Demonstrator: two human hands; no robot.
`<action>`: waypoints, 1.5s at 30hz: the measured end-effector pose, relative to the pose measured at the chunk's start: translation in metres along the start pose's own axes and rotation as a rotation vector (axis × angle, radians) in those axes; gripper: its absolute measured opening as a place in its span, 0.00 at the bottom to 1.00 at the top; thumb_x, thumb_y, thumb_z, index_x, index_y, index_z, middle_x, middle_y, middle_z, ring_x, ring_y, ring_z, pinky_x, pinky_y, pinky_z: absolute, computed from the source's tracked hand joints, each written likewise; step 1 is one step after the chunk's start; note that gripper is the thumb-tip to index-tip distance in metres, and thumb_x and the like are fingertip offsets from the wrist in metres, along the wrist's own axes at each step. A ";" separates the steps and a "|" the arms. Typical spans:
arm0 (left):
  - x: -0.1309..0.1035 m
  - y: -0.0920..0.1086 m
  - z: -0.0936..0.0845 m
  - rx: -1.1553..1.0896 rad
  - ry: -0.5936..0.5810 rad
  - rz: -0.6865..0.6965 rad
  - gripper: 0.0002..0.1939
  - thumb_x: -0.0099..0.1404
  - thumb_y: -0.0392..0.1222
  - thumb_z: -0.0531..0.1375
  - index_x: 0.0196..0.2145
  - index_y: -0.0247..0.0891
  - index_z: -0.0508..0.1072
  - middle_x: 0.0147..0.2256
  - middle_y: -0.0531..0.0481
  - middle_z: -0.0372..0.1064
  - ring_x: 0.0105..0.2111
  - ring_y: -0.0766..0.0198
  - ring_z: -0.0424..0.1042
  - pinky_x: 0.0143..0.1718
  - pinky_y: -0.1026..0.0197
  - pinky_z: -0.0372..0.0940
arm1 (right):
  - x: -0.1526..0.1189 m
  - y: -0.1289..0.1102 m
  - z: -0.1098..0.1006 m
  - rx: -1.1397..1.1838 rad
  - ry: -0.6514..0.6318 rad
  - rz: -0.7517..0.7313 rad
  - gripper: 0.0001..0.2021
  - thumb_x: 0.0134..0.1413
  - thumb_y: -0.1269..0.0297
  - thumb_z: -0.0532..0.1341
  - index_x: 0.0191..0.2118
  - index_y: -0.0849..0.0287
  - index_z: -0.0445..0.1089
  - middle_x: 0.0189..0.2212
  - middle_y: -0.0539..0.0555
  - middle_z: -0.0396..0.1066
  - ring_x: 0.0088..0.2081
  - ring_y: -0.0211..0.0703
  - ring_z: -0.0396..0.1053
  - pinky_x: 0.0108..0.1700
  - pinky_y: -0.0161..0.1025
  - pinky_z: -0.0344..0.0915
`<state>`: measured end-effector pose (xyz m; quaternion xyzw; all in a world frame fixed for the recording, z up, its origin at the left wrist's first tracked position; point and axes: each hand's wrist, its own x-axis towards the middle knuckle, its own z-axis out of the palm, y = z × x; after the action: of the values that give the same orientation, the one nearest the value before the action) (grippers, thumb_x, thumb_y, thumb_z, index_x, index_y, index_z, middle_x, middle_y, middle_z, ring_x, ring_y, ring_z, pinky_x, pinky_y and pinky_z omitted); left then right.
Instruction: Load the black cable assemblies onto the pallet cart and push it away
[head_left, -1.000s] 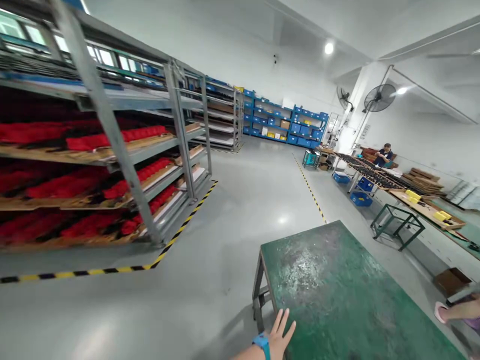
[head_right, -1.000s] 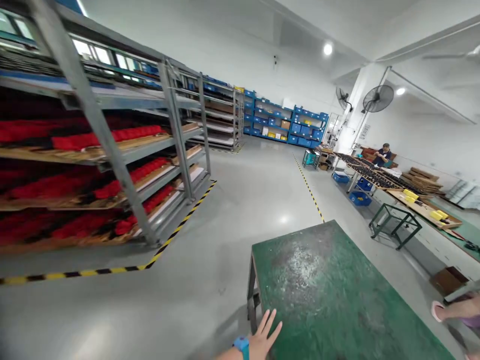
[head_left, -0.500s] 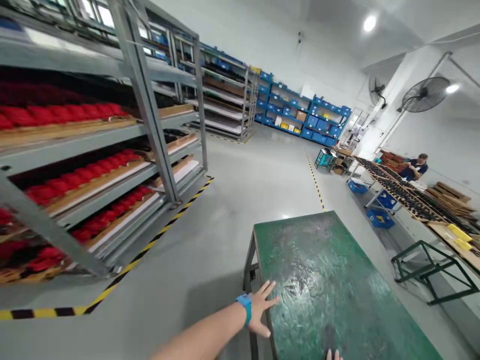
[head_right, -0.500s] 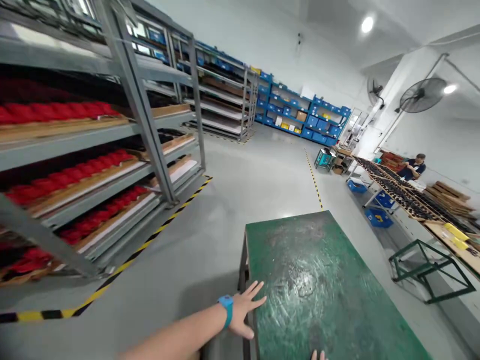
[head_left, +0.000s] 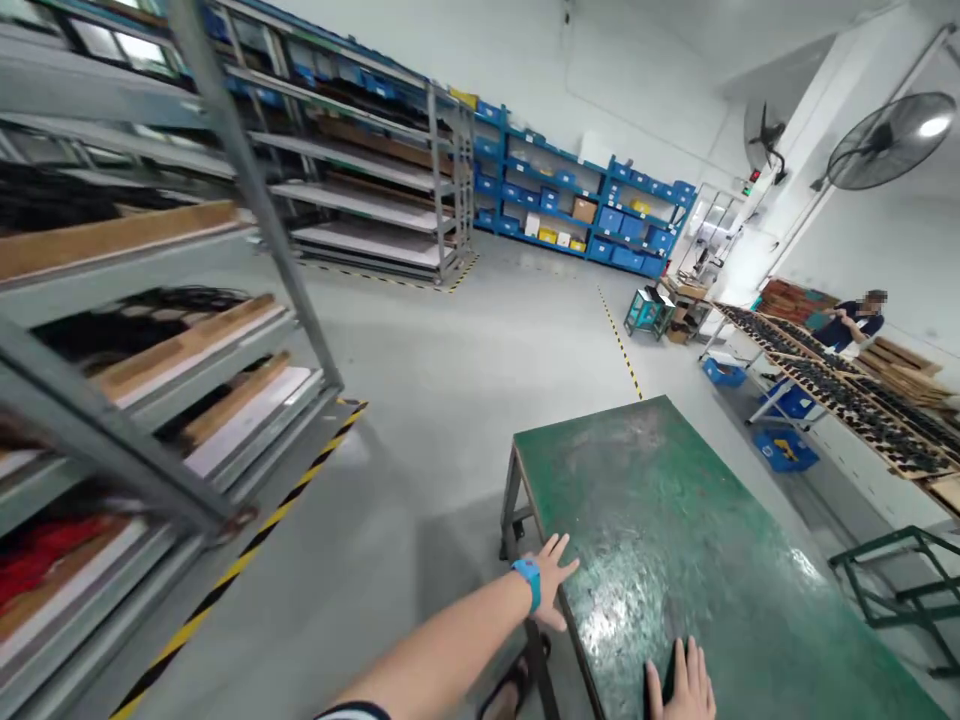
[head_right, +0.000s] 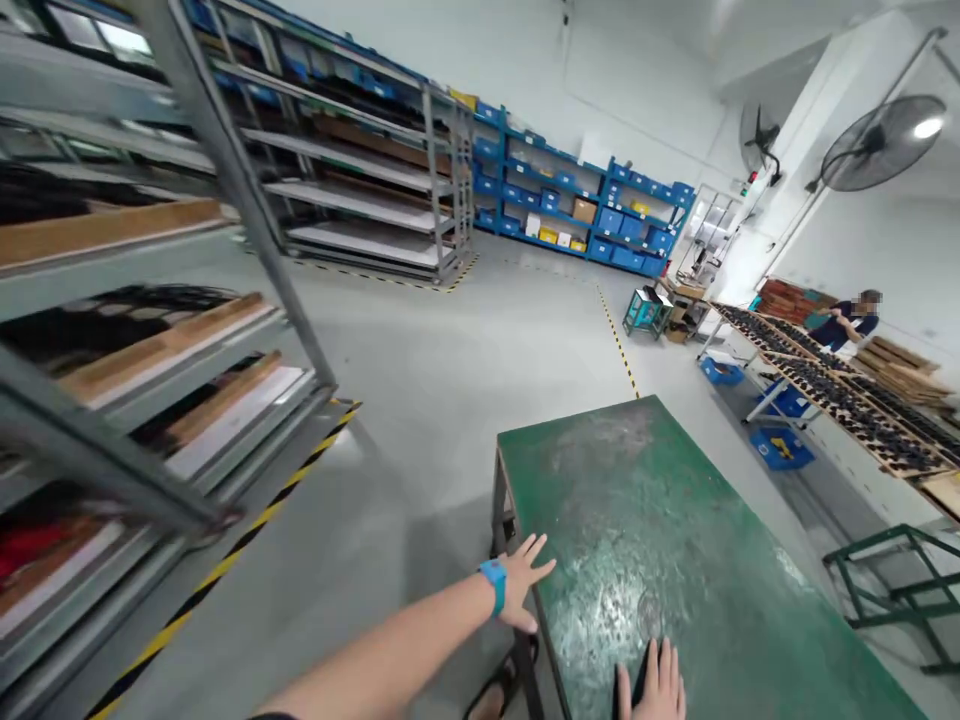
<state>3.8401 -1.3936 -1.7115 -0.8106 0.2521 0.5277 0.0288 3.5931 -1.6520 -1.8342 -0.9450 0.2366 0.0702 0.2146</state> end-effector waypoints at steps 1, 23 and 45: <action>0.019 -0.021 -0.027 0.007 0.008 -0.002 0.70 0.43 0.70 0.70 0.75 0.46 0.42 0.73 0.33 0.16 0.71 0.24 0.24 0.58 0.19 0.53 | 0.033 -0.015 0.018 -0.021 0.013 -0.002 0.39 0.64 0.40 0.49 0.64 0.71 0.67 0.67 0.71 0.59 0.69 0.71 0.56 0.65 0.63 0.60; 0.397 -0.509 -0.501 -0.066 0.059 -0.035 0.81 0.33 0.74 0.72 0.75 0.46 0.38 0.73 0.32 0.14 0.71 0.24 0.20 0.62 0.17 0.42 | 0.690 -0.379 0.266 0.034 0.138 -0.053 0.44 0.62 0.31 0.46 0.61 0.69 0.70 0.65 0.70 0.63 0.66 0.69 0.61 0.61 0.60 0.65; 0.732 -1.002 -0.975 -0.108 -0.066 -0.056 0.76 0.40 0.69 0.74 0.75 0.50 0.35 0.72 0.35 0.06 0.71 0.29 0.18 0.63 0.24 0.51 | 1.300 -0.765 0.478 0.065 0.068 0.016 0.38 0.63 0.38 0.47 0.61 0.66 0.70 0.66 0.67 0.62 0.67 0.67 0.60 0.61 0.63 0.64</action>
<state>5.3316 -1.1027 -2.1375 -0.8000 0.1992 0.5660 0.0080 5.0849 -1.3759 -2.2831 -0.9375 0.2534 0.0323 0.2363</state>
